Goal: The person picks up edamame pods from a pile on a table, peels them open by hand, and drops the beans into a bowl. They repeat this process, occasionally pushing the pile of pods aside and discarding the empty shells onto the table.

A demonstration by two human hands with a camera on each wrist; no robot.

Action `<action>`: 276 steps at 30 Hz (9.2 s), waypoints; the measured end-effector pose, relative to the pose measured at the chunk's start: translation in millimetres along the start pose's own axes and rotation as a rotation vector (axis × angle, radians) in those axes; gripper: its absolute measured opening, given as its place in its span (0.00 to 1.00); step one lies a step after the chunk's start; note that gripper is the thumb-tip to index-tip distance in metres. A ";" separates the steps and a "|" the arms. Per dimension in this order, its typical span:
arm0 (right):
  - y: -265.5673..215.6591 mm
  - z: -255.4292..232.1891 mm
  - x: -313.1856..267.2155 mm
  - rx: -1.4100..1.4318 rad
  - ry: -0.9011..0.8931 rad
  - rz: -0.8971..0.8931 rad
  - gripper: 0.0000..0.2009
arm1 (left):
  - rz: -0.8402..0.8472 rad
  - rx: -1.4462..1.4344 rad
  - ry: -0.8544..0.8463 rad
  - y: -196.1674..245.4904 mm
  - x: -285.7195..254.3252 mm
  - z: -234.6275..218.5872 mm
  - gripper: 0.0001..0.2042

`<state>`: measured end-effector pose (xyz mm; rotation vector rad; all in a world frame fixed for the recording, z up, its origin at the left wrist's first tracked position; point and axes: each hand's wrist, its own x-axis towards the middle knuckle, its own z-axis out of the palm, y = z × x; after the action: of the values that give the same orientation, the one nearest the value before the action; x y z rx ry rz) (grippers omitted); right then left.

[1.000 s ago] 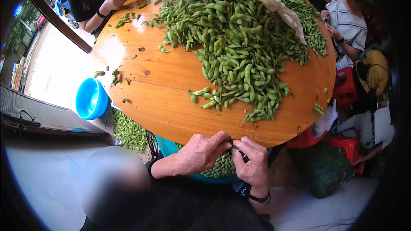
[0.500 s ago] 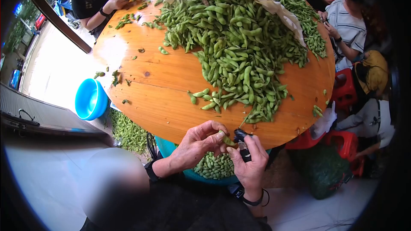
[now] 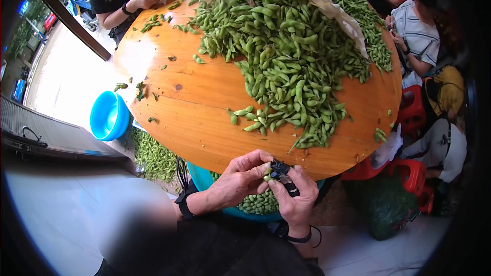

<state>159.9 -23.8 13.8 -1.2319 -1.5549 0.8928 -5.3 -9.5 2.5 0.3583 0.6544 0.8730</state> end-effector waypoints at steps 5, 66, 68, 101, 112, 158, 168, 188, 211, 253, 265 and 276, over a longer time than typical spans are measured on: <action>4.3 5.7 4.8 -0.013 -0.029 -0.034 0.13 | 0.084 -0.005 0.008 -12.4 1.1 -4.7 0.06; 14.0 12.0 -3.0 -0.045 0.026 0.016 0.16 | 0.249 0.609 -0.017 -5.2 0.3 -4.4 0.04; 12.0 13.4 -3.8 -0.010 0.040 0.047 0.16 | 0.252 0.642 -0.005 -5.9 0.7 -4.0 0.04; 35.1 -103.2 -33.4 -0.244 0.141 0.205 0.11 | 0.886 1.689 0.406 46.8 35.1 -31.5 0.08; 7.5 -5.0 13.3 0.697 -0.100 0.547 0.15 | 0.300 0.495 0.010 14.3 7.7 -11.7 0.06; 13.7 27.7 -6.1 -0.395 0.181 -0.219 0.10 | -0.002 0.402 0.084 0.0 5.4 5.8 0.16; 9.8 24.0 -3.7 -0.354 0.162 -0.252 0.09 | 0.067 0.320 0.051 -2.2 5.1 2.6 0.17; 15.0 -171.8 -59.8 -0.567 0.030 0.414 0.12 | 0.797 1.555 0.373 51.9 36.4 -14.7 0.07; 8.0 -6.2 24.3 0.782 -0.170 0.554 0.15 | 0.501 0.875 -0.017 21.7 16.8 -12.3 0.05; -1.7 -16.4 18.6 -0.159 -0.194 -0.020 0.08 | 0.174 0.835 -0.016 14.1 12.8 -2.3 0.10; 4.0 -14.5 15.9 -0.195 -0.151 -0.063 0.08 | 0.224 1.051 -0.221 30.8 11.6 -0.2 0.15; 1.8 24.8 5.4 -0.485 0.117 -0.165 0.12 | 0.015 0.227 0.066 5.2 14.6 12.2 0.19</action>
<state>136.5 -18.1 5.8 -1.4335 -1.8064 0.3351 6.5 5.0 8.9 0.5408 0.8155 0.8291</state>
